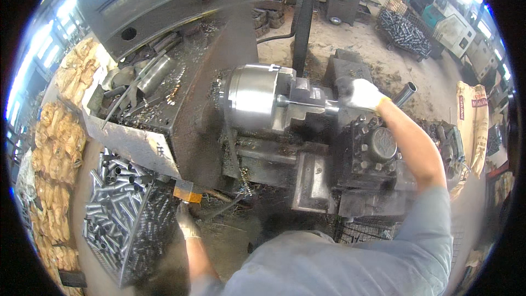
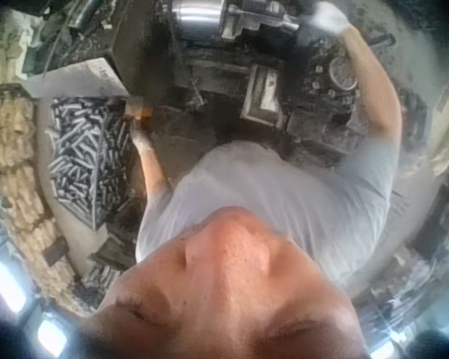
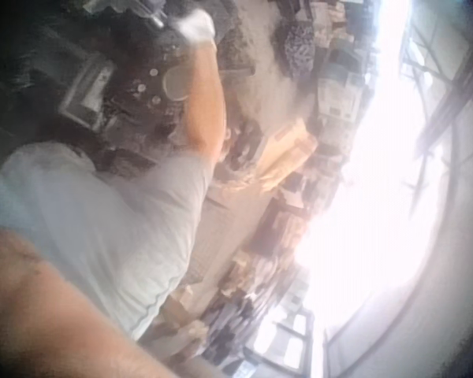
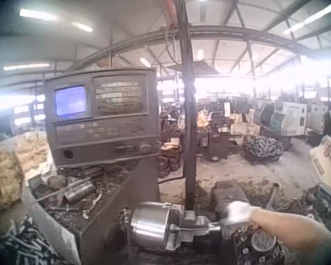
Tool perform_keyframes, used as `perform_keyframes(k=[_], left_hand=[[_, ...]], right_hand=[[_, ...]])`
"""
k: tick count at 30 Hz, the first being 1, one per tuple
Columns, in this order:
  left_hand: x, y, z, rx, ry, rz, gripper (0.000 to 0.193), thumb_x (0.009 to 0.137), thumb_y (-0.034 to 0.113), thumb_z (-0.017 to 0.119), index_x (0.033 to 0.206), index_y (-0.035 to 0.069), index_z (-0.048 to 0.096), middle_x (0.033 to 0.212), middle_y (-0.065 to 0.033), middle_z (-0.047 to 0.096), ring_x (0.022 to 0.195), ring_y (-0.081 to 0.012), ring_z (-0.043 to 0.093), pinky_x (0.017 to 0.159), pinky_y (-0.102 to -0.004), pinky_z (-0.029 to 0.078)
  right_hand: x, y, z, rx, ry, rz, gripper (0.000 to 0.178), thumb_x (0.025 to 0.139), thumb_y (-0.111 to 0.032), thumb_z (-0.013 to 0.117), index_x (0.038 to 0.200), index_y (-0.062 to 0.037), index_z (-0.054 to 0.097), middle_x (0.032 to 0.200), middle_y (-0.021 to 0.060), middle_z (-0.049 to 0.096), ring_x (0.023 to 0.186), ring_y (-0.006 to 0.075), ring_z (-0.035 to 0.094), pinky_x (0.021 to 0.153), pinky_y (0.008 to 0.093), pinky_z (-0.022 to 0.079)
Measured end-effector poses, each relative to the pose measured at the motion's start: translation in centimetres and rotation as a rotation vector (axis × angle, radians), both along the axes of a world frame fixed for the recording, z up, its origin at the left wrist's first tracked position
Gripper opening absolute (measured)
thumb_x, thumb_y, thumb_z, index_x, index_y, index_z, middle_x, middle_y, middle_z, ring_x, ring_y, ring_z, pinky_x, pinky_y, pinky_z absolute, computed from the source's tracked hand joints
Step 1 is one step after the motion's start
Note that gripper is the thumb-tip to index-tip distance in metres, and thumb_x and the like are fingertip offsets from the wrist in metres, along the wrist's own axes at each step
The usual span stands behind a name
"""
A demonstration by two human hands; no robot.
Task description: The person repeatedly loads cylindrical metal tubes into a lathe chuck, secures them, and operates the machine to machine the parts. After each cycle, the person removes the finished tubes and places them into a nearby wire basket.
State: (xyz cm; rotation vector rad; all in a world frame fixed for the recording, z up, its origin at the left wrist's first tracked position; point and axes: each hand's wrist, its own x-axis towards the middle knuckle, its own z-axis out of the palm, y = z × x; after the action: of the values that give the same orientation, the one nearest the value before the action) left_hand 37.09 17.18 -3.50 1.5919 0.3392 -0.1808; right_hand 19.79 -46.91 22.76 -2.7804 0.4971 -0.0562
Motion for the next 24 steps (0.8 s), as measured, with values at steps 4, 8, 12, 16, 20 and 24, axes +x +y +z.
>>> perform_keyframes(k=[4,8,12,16,20,24], left_hand=[[-2.9,-2.3,5.8,0.594,-0.454,0.08,0.046,0.111,0.028,0.059,0.138,-0.009,0.059,0.128,-0.0203,0.069,0.117,-0.0281,0.067,0.104,-0.0396,0.051],[-1.7,-9.3,16.3,0.685,-1.332,-0.058,0.044,0.099,0.001,0.065,0.139,-0.014,0.055,0.134,-0.0271,0.066,0.124,-0.0412,0.064,0.116,-0.0497,0.046],[2.9,-22.8,27.8,0.75,-1.507,-0.287,0.044,0.089,0.0,0.07,0.133,-0.003,0.066,0.107,-0.0254,0.071,0.099,-0.0441,0.07,0.09,-0.0498,0.057],[9.6,-34.2,35.7,1.011,-1.329,-0.346,0.076,0.101,0.019,0.066,0.164,-0.004,0.029,0.104,-0.0315,0.071,0.093,-0.0448,0.075,0.086,-0.0566,0.061],[14.7,-39.2,38.1,1.3,-0.953,-0.474,0.087,0.101,0.027,0.068,0.171,0.008,0.019,0.121,-0.0295,0.074,0.109,-0.0402,0.076,0.095,-0.0515,0.061],[12.6,-39.1,36.8,1.177,-1.167,-0.402,0.081,0.1,0.03,0.072,0.167,0.01,0.031,0.123,-0.0283,0.074,0.111,-0.0422,0.076,0.094,-0.0475,0.061]], right_hand=[[-9.5,8.4,5.0,0.132,-0.43,-0.365,0.048,0.089,-0.018,0.069,0.133,0.0014,0.069,0.11,0.0212,0.078,0.099,0.0266,0.077,0.095,0.0362,0.059],[-17.2,17.5,3.9,0.288,-0.646,-0.487,0.037,0.083,-0.004,0.07,0.119,0.0031,0.077,0.108,0.0134,0.08,0.094,0.0211,0.075,0.09,0.0366,0.06],[-19.9,21.3,0.4,0.38,-0.602,-0.38,0.036,0.08,0.002,0.072,0.115,0.0029,0.078,0.108,0.0146,0.081,0.098,0.0214,0.077,0.093,0.0361,0.061],[-20.1,21.5,-2.3,0.587,-0.505,-0.344,0.035,0.083,0.001,0.077,0.118,0.0029,0.077,0.11,0.0134,0.081,0.101,0.0224,0.078,0.095,0.0352,0.061],[-21.0,21.0,-4.6,0.887,-0.348,-0.424,0.036,0.089,-0.005,0.078,0.124,-0.0002,0.076,0.115,0.0125,0.081,0.108,0.0164,0.075,0.099,0.0335,0.058],[-21.3,20.8,-7.1,0.824,-0.22,-0.332,0.032,0.09,-0.01,0.08,0.12,-0.0017,0.078,0.112,0.0128,0.081,0.104,0.0187,0.076,0.094,0.0339,0.059]])
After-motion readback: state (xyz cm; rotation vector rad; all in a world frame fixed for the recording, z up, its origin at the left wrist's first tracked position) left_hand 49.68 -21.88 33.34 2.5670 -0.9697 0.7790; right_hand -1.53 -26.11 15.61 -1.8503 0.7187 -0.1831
